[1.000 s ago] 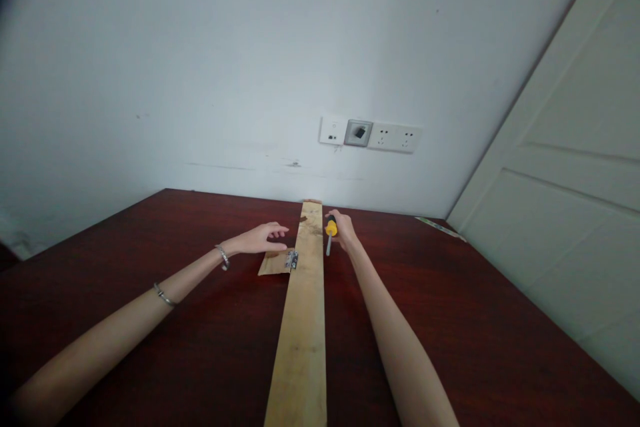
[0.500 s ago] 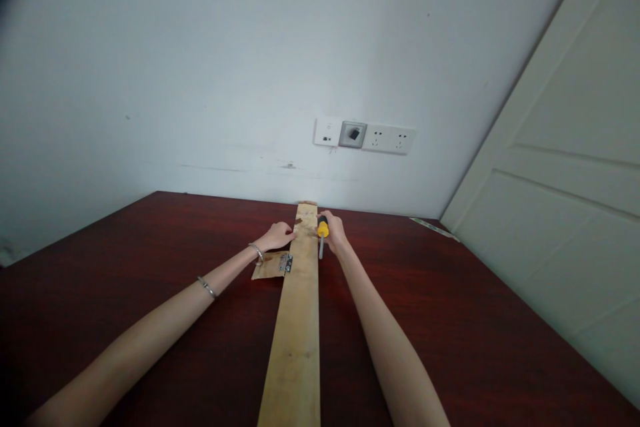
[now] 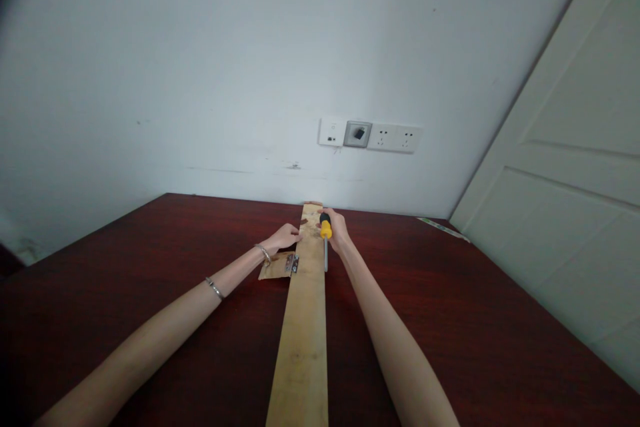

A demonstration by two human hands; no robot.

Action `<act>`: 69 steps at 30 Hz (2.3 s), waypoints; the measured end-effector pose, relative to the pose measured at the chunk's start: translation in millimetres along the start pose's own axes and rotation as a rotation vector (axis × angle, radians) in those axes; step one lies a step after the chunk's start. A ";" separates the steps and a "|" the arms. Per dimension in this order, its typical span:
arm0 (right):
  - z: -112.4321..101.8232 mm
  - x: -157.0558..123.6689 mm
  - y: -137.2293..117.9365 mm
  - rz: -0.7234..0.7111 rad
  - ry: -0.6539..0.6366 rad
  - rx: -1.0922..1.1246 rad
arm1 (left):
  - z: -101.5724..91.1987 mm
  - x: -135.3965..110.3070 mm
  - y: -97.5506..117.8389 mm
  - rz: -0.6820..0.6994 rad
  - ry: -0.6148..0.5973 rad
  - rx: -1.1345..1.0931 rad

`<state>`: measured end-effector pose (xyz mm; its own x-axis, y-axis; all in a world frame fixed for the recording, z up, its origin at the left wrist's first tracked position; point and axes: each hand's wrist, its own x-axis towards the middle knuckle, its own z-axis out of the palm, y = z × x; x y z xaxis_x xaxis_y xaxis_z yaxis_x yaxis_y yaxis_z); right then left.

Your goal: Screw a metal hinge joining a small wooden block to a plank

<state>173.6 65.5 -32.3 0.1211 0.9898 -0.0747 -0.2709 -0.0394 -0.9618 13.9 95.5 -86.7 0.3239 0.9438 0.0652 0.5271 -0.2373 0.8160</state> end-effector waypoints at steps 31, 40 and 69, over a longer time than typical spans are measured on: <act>7.7 -21.1 -45.3 -0.166 -0.062 0.075 | -34.5 -22.3 35.2 -0.114 -0.015 -0.832; 1.6 -35.1 -65.9 -0.183 -0.103 -0.023 | -36.2 -18.3 32.6 -0.154 -0.036 -0.927; 34.0 -87.7 -77.1 -1.190 -0.146 -0.286 | -30.3 -12.0 23.7 -0.213 -0.019 -0.979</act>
<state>151.5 -13.7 57.3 0.0361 0.4352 0.8996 0.1561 0.8867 -0.4352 -1.3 85.6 -50.7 0.3152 0.9387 -0.1393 -0.3005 0.2380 0.9236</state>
